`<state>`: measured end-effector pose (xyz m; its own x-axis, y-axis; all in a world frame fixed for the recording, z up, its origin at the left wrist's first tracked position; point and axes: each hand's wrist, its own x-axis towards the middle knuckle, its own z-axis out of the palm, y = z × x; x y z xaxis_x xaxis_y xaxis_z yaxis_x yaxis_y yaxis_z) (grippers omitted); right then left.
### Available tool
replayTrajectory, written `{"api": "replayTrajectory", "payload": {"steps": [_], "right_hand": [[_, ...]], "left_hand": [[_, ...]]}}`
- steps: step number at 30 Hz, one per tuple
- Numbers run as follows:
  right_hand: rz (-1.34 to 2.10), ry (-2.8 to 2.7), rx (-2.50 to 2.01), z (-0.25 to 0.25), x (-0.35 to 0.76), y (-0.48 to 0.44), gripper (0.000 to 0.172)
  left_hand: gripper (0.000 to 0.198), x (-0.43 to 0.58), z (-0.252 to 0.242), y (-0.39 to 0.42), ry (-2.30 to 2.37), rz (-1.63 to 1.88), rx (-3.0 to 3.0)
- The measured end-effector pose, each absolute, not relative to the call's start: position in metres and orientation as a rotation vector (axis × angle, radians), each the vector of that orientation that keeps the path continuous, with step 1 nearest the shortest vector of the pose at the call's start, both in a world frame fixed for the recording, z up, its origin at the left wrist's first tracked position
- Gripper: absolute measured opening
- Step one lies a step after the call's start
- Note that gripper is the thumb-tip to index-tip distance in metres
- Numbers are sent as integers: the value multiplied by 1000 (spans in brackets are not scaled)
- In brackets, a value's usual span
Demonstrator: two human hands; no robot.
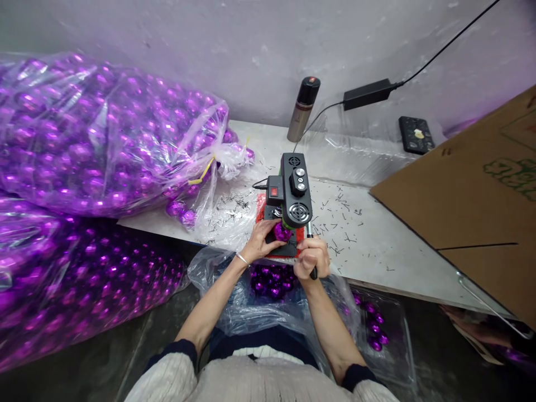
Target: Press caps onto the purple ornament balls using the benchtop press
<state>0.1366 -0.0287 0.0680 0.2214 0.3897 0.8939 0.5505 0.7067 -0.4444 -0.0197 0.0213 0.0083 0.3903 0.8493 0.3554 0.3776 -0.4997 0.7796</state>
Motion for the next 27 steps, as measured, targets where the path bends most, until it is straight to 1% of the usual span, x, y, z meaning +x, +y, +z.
{"api": "replayTrajectory", "payload": {"steps": [8, 12, 15, 19, 22, 25, 27], "right_hand": [[-64, -1370, -826, 59, 135, -27, 32], [-52, -1400, -795, 55, 133, -26, 31], [-53, -1336, -829, 68, 131, -27, 33], [9, -1321, -950, 110, 129, -32, 34], [89, -1310, -992, 135, 129, -35, 33], [104, -1338, -988, 138, 132, -39, 32], [96, -1368, -990, 130, 134, -41, 32]], "left_hand": [[68, -20, 8, 22, 1046, 1038, 2066], [68, -20, 3, 23, 1034, 1105, 2096], [68, -19, -1, 26, 1017, 1161, 2116], [67, -17, -1, 24, 1039, 1190, 2117], [65, -17, 2, 5, 1137, 1255, 2108], [63, -20, 0, -32, 1240, 1278, 2175], [60, -22, -6, -60, 1244, 1204, 2298]]}}
